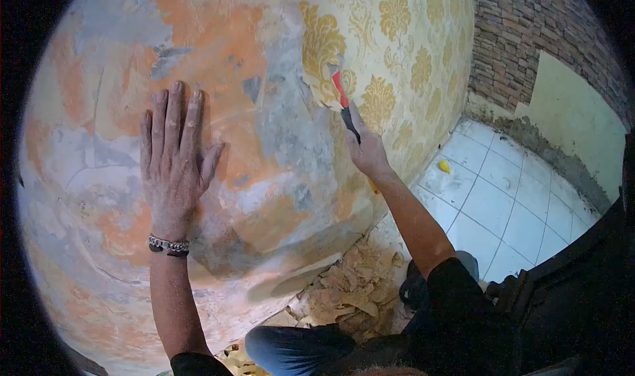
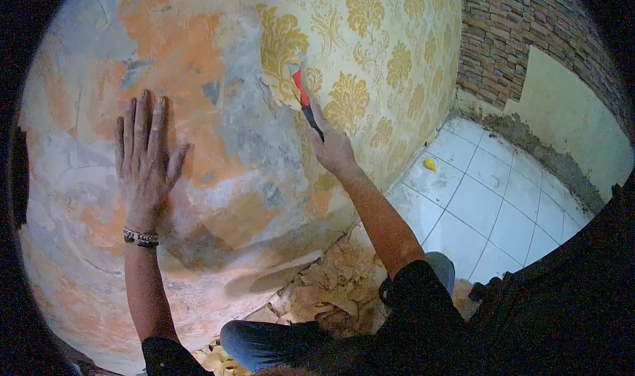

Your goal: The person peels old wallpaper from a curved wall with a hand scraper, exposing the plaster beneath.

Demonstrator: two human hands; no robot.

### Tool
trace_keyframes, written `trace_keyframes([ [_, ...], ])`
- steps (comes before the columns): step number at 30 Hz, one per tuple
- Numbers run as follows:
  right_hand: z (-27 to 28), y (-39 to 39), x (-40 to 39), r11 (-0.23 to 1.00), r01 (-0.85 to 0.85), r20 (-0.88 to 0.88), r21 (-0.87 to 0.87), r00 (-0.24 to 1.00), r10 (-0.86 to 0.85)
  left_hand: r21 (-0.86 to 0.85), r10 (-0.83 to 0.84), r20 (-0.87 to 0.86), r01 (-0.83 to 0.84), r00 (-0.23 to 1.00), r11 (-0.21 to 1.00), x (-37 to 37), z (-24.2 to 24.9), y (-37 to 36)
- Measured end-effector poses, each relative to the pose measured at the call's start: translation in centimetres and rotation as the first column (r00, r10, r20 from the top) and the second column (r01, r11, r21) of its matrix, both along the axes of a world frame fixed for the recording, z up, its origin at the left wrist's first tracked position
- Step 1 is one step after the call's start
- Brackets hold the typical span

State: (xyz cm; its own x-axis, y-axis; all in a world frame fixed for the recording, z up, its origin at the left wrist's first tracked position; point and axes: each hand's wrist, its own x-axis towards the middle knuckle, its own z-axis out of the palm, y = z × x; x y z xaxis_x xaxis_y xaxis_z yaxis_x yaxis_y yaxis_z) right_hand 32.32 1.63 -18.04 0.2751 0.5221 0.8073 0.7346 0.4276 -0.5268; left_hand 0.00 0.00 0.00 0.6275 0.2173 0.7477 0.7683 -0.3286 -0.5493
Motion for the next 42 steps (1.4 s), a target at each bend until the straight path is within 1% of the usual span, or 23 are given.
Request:
trace_keyframes([
  [2, 1.8, 0.0, -0.3, 0.991, 0.022, -0.033, -0.129, 0.999, -0.027, 0.001, 0.049, -0.004, -0.049, 0.999, 0.999, 0.1, -0.6, 0.4],
  [3, 2.3, -0.5, -0.3, 0.991, 0.023, -0.057, -0.135, 0.998, -0.031, -0.003, 0.045, -0.028, -0.045, 0.999, 0.999, 0.1, 0.3, -0.2],
  [5, 2.8, -0.2, 0.4, 0.967, 0.078, 0.009, -0.243, 0.997, -0.078, 0.004, 0.028, -0.019, -0.028, 0.999, 1.0, 0.1, 0.3, 0.0],
  [6, 2.4, -0.1, 0.7, 0.967, 0.08, 0.012, -0.24, 0.997, -0.08, 0.006, 0.026, -0.017, -0.026, 1.0, 1.0, 0.1, 0.2, 0.0],
  [8, 1.2, 0.0, 0.9, 0.995, 0.039, 0.051, 0.096, 0.998, -0.044, -0.015, 0.048, -0.021, -0.049, 0.999, 0.999, 0.0, 0.2, -0.3],
  [9, 2.1, 0.1, 0.9, 0.994, 0.036, 0.054, 0.103, 0.998, -0.042, -0.008, 0.051, -0.017, -0.051, 0.999, 0.999, -0.1, 0.3, -0.2],
  [12, 4.1, -0.4, 1.2, 1.0, 0.007, 0.023, 0.012, 1.0, -0.008, 0.002, 0.026, -0.028, -0.026, 0.999, 1.0, 0.1, 0.1, 0.0],
  [14, 5.5, -1.1, 0.8, 0.973, -0.031, -0.091, -0.228, 0.996, 0.01, -0.008, 0.035, -0.02, -0.035, 0.999, 0.999, 0.0, 0.2, 0.0],
  [15, 5.2, -1.0, 0.9, 0.974, -0.033, -0.087, -0.224, 0.996, 0.014, -0.004, 0.038, -0.016, -0.038, 0.999, 0.999, 0.0, 0.3, -0.1],
  [17, 3.9, -0.9, 1.2, 0.996, -0.003, -0.031, -0.088, 1.0, 0.001, -0.023, 0.022, -0.02, -0.023, 1.0, 0.999, -0.1, 0.3, -0.2],
  [18, 4.9, -0.9, 1.3, 0.997, -0.008, -0.028, -0.079, 1.0, 0.006, -0.013, 0.028, -0.016, -0.028, 0.999, 1.0, 0.0, 0.4, -0.3],
  [20, 7.6, -1.1, 1.6, 0.967, 0.051, -0.016, -0.248, 0.998, -0.057, -0.041, 0.047, -0.026, -0.048, 0.999, 0.998, 0.2, 0.6, -0.6],
  [21, 7.4, -0.7, 2.1, 0.967, 0.052, -0.021, -0.248, 0.998, -0.06, -0.041, 0.045, -0.03, -0.046, 0.999, 0.998, 0.2, 0.5, -0.6],
  [23, 7.2, 0.2, 3.3, 0.994, 0.068, 0.073, -0.082, 0.995, -0.062, -0.031, 0.048, -0.032, -0.049, 0.998, 0.998, 0.2, 0.5, -0.5],
  [24, 7.6, -0.5, 3.5, 0.994, 0.07, 0.077, -0.082, 0.995, -0.064, -0.031, 0.047, -0.028, -0.048, 0.998, 0.998, 0.1, 0.5, -0.3],
  [26, 8.0, -2.9, 3.1, 0.966, 0.034, 0.049, -0.255, 0.999, -0.022, -0.034, 0.027, -0.044, -0.029, 0.999, 0.999, -0.3, 0.3, -0.2],
  [27, 8.0, -2.7, 3.2, 0.968, 0.037, 0.053, -0.247, 0.998, -0.024, -0.026, 0.026, -0.04, -0.027, 0.999, 0.999, -0.1, 0.4, -0.2],
  [29, 8.0, -1.9, 3.3, 0.997, 0.036, 0.085, -0.074, 0.996, -0.03, -0.027, 0.008, -0.051, -0.01, 0.999, 1.0, 0.1, 0.6, -0.4],
  [32, 8.6, 0.3, 4.4, 0.978, 0.109, 0.111, -0.178, 0.99, -0.091, -0.024, 0.034, -0.041, -0.035, 0.999, 0.999, 0.3, 0.5, -0.5],
  [33, 8.8, 0.0, 4.4, 0.979, 0.111, 0.122, -0.173, 0.988, -0.091, -0.02, 0.034, -0.028, -0.035, 0.999, 0.999, 0.4, 0.6, -0.4],
  [35, 8.6, -1.5, 3.4, 0.999, 0.011, 0.088, -0.039, 0.996, -0.008, -0.059, 0.027, -0.043, -0.03, 0.999, 0.998, 0.0, 0.5, -0.4],
  [38, 10.2, -2.2, 2.5, 0.997, -0.078, 0.016, -0.018, 0.997, 0.078, -0.046, 0.019, -0.039, -0.02, 0.999, 0.999, 0.2, 0.7, -0.4],
  [42, 10.4, -1.3, 3.2, 1.0, -0.028, 0.084, -0.011, 0.996, 0.028, -0.038, 0.021, -0.026, -0.022, 0.999, 0.999, 0.2, 0.5, -0.1],
])
